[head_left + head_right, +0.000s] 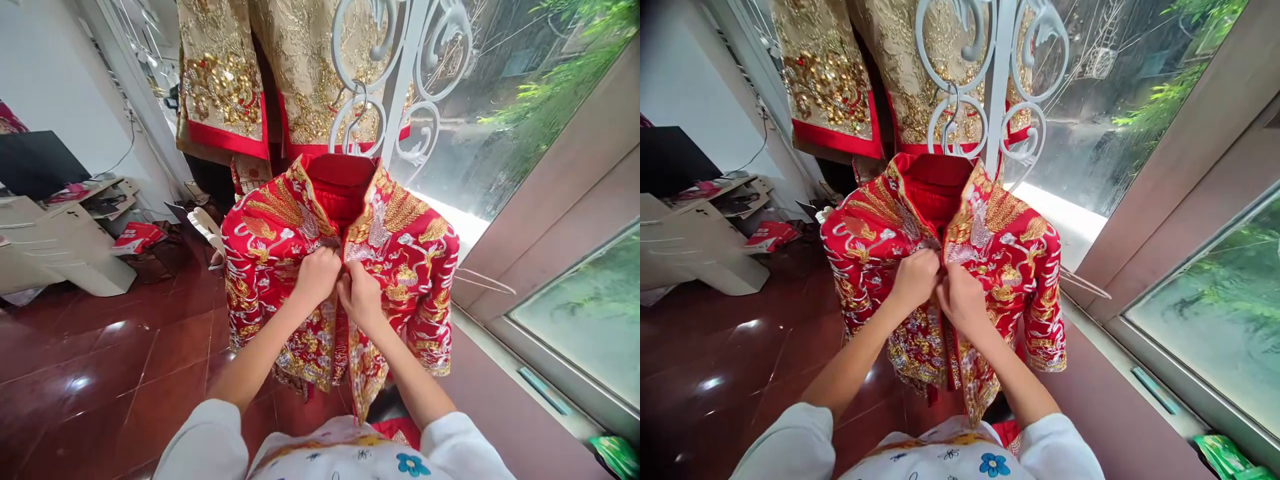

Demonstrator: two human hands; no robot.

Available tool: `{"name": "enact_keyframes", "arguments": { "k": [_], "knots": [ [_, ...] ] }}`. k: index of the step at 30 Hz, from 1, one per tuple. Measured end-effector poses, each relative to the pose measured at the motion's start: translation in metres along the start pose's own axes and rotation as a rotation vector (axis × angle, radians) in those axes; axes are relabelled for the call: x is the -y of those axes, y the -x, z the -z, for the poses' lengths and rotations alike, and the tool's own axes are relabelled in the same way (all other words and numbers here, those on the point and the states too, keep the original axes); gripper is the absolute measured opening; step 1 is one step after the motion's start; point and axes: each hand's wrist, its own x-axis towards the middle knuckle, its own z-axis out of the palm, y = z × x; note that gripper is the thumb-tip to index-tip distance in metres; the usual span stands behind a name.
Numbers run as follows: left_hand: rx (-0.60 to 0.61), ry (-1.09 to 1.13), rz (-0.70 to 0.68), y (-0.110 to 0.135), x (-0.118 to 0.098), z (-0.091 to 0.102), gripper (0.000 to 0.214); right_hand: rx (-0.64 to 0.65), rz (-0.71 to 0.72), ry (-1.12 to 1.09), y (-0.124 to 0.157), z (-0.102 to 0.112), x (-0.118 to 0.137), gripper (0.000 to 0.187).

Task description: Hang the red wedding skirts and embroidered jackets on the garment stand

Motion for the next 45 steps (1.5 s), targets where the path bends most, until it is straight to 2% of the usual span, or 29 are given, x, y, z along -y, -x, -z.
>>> {"name": "enact_keyframes", "arguments": {
  "k": [3,5,7,9,10,11,12,13,14,15,17,19,21,23,25,27,30,32,35,40,43,45],
  "knots": [
    [0.096,0.010,0.075,-0.020,-0.010,-0.017,0.021,0.050,-0.041,0.012,-0.007,-0.027,-0.004,0.024],
    [0.048,0.008,0.175,-0.019,-0.014,-0.026,0.021,0.046,-0.075,-0.029,-0.004,-0.037,-0.011,0.031],
    [-0.042,0.072,0.256,-0.003,-0.016,-0.034,0.018,0.093,-0.052,-0.148,0.016,-0.039,-0.016,0.036],
    [-0.087,0.218,0.330,0.032,-0.017,-0.049,0.019,0.227,-0.022,-0.325,0.056,-0.040,-0.020,0.040],
    [-0.072,0.321,0.379,0.055,-0.016,-0.059,0.021,0.305,-0.049,-0.418,0.082,-0.041,-0.022,0.039],
    [-0.036,0.428,0.462,0.081,-0.016,-0.073,0.023,0.365,-0.146,-0.503,0.112,-0.044,-0.026,0.035],
    [0.037,0.540,0.595,0.108,-0.015,-0.090,0.026,0.385,-0.343,-0.564,0.142,-0.048,-0.031,0.026],
    [0.161,0.686,0.762,0.136,-0.015,-0.107,0.029,0.386,-0.602,-0.615,0.171,-0.053,-0.039,0.015],
    [0.282,0.875,0.972,0.162,-0.014,-0.126,0.033,0.361,-0.893,-0.684,0.197,-0.058,-0.048,0.014],
    [0.372,1.094,1.194,0.185,-0.013,-0.143,0.034,0.299,-1.177,-0.760,0.218,-0.064,-0.059,0.020],
    [0.427,1.218,1.318,0.219,-0.011,-0.172,0.033,0.241,-1.378,-0.846,0.244,-0.073,-0.080,0.030],
    [0.345,1.418,1.379,0.234,-0.011,-0.191,0.034,0.156,-1.467,-1.014,0.251,-0.080,-0.097,0.036],
    [0.175,1.716,1.460,0.236,-0.014,-0.202,0.033,0.069,-1.522,-1.185,0.247,-0.087,-0.106,0.037],
    [0.027,1.951,1.546,0.234,-0.017,-0.210,0.027,0.035,-1.530,-1.247,0.245,-0.094,-0.106,0.035],
    [-0.007,2.003,1.624,0.234,-0.021,-0.218,0.021,-0.007,-1.543,-1.309,0.252,-0.099,-0.100,0.033],
    [-0.029,2.028,1.722,0.237,-0.026,-0.226,0.018,-0.060,-1.568,-1.460,0.266,-0.099,-0.095,0.034],
    [-0.071,2.078,1.820,0.243,-0.034,-0.235,0.012,-0.114,-1.592,-1.745,0.289,-0.092,-0.093,0.037],
    [-0.090,2.122,1.836,0.245,-0.042,-0.237,0.006,-0.091,-1.610,-1.791,0.298,-0.084,-0.094,0.037],
    [-0.071,2.162,1.865,0.246,-0.055,-0.228,0.012,-0.037,-1.640,-1.723,0.300,-0.075,-0.092,0.034],
    [0.079,2.207,1.900,0.247,-0.067,-0.196,0.016,0.060,-1.638,-1.645,0.283,-0.068,-0.074,0.023],
    [0.165,2.231,1.856,0.239,-0.071,-0.180,0.014,0.094,-1.613,-1.515,0.266,-0.067,-0.059,0.036],
    [0.206,2.226,1.826,0.232,-0.077,-0.173,0.008,0.062,-1.584,-1.410,0.253,-0.067,-0.050,0.047]
  ]
}}
